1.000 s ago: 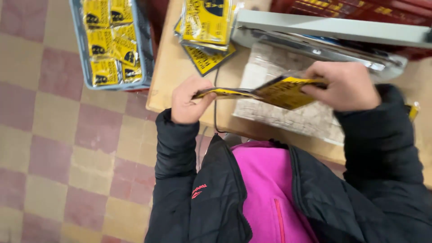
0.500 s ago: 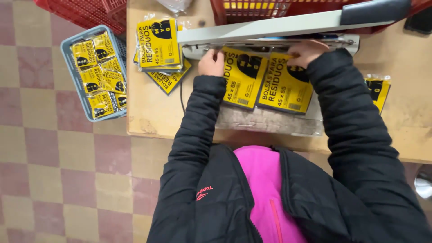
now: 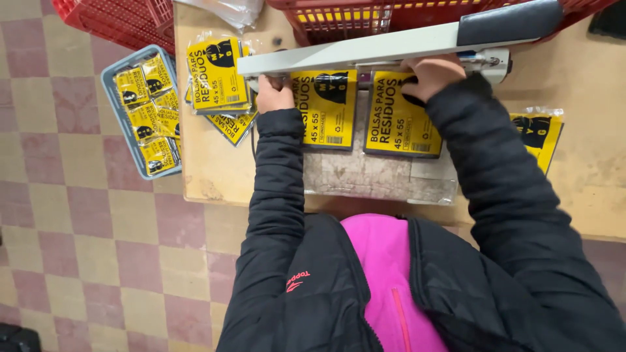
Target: Sealing plastic bags containing trash bags using a heat sealer.
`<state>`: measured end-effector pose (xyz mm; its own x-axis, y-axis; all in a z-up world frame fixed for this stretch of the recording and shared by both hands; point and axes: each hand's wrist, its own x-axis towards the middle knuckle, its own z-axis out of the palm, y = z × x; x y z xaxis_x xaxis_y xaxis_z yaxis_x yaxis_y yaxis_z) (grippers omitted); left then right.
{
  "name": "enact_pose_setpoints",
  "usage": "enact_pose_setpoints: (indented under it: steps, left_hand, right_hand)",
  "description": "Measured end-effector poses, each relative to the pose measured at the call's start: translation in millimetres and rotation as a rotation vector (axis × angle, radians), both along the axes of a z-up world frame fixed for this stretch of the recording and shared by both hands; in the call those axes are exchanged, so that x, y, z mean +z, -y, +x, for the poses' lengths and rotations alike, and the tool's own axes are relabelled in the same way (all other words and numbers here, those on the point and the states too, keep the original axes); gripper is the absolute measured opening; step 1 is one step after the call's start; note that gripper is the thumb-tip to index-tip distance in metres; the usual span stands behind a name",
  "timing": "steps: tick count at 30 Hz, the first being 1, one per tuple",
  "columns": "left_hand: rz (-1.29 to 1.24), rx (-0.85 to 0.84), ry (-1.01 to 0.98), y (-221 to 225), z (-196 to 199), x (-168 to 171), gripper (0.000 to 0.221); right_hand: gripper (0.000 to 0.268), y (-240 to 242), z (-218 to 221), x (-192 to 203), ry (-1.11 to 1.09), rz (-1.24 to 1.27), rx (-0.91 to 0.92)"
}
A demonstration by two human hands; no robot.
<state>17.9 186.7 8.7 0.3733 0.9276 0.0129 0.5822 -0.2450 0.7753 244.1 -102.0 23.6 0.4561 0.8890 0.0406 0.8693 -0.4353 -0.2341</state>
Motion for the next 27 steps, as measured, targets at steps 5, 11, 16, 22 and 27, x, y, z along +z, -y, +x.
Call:
enact_pose_setpoints:
  steps: [5, 11, 16, 22, 27]
  left_hand:
    - [-0.015, 0.029, -0.055, -14, -5, -18, 0.031]
    - [0.035, -0.009, -0.054, -18, 0, -22, 0.029]
    - [0.067, -0.036, -0.054, -18, -4, -19, 0.026]
    - [0.079, -0.037, -0.053, -19, -4, -22, 0.028]
    - [0.076, -0.025, -0.077, -19, -2, -25, 0.030]
  right_hand:
    - [0.043, 51, -31, 17, 0.129, 0.010, -0.263]
    - [0.029, 73, -14, -28, -0.199, 0.354, -0.635]
    - [0.034, 73, 8, -94, -0.729, 0.820, -0.625]
    - [0.032, 56, 6, -55, -0.611, 0.860, -0.645]
    - [0.040, 55, 56, -124, -1.685, 1.580, -1.006]
